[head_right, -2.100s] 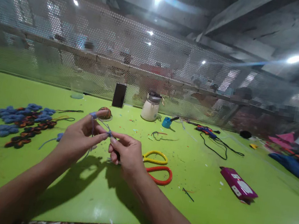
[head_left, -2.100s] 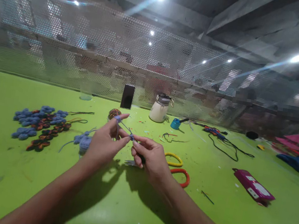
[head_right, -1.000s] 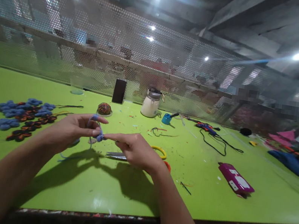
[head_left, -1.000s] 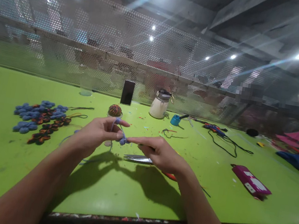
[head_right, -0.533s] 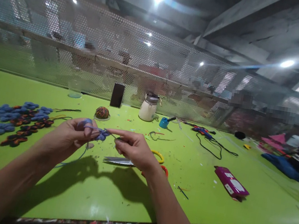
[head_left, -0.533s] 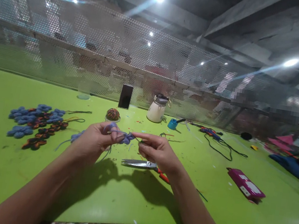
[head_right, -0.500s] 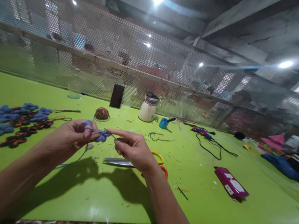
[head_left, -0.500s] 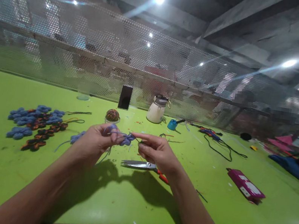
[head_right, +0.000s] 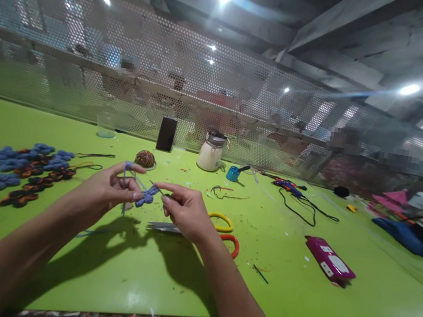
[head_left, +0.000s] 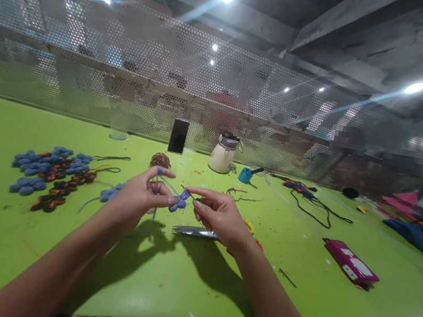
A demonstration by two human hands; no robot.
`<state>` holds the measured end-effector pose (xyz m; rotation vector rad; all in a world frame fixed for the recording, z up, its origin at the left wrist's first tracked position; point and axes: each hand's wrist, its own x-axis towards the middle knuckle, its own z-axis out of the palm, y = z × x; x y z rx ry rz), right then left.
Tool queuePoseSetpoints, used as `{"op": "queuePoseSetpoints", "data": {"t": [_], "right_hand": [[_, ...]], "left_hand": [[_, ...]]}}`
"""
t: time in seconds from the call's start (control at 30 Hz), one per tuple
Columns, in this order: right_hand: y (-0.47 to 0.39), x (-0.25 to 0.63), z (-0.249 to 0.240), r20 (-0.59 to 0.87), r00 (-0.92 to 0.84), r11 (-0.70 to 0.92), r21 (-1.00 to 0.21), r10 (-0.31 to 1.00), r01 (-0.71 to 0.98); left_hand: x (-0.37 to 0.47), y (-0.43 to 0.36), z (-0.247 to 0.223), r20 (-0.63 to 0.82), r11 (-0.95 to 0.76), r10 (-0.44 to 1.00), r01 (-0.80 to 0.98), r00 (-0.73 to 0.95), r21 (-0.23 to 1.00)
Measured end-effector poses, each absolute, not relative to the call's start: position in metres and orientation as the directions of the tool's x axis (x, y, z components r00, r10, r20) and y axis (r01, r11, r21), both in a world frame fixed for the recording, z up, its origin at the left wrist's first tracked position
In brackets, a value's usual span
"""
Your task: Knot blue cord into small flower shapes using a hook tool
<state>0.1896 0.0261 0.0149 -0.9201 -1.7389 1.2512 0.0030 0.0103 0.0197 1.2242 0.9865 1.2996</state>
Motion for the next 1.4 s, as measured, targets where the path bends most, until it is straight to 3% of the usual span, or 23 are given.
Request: {"op": "queuePoseSetpoints", "data": {"t": [0.37,0.67,0.87,0.97,1.1,1.17,1.23,1.3,1.4], "right_hand": [[0.029,0.195,0.014,0.167,-0.549,0.281,-0.951,0.819,0.130],[0.032,0.194,0.011,0.170,-0.509,0.299,-0.936,0.844,0.184],[0.032,0.194,0.011,0.105,-0.492,0.237,-0.948,0.864,0.214],[0.033,0.189,0.007,0.053,-0.458,0.182,-0.953,0.887,0.243],[0.034,0.178,0.001,0.012,-0.378,0.036,-0.998,0.926,0.057],[0.033,0.172,-0.002,0.023,-0.363,-0.023,-0.992,0.932,-0.121],[0.030,0.168,-0.003,0.084,-0.369,-0.027,-0.958,0.926,-0.286],[0.027,0.166,-0.003,0.155,-0.367,0.004,-0.925,0.917,-0.379],[0.025,0.168,-0.003,0.240,-0.352,0.104,-0.925,0.905,-0.364]], "left_hand": [[0.005,0.012,0.017,0.166,-0.160,0.979,-0.055,0.121,0.986],[0.008,0.013,0.013,0.217,-0.228,0.966,0.065,0.139,0.972],[0.011,0.012,0.011,0.254,-0.278,0.959,0.224,0.128,0.934],[0.015,0.009,0.010,0.277,-0.294,0.956,0.394,0.099,0.871],[0.023,0.007,0.009,0.354,-0.280,0.935,0.552,-0.030,0.785],[0.025,0.006,0.009,0.422,-0.323,0.900,0.487,-0.108,0.812],[0.026,0.007,0.010,0.427,-0.368,0.889,0.292,-0.168,0.882],[0.024,0.008,0.012,0.332,-0.336,0.929,0.008,-0.162,0.942],[0.018,0.010,0.015,0.177,-0.176,0.984,-0.319,-0.027,0.931]]}}
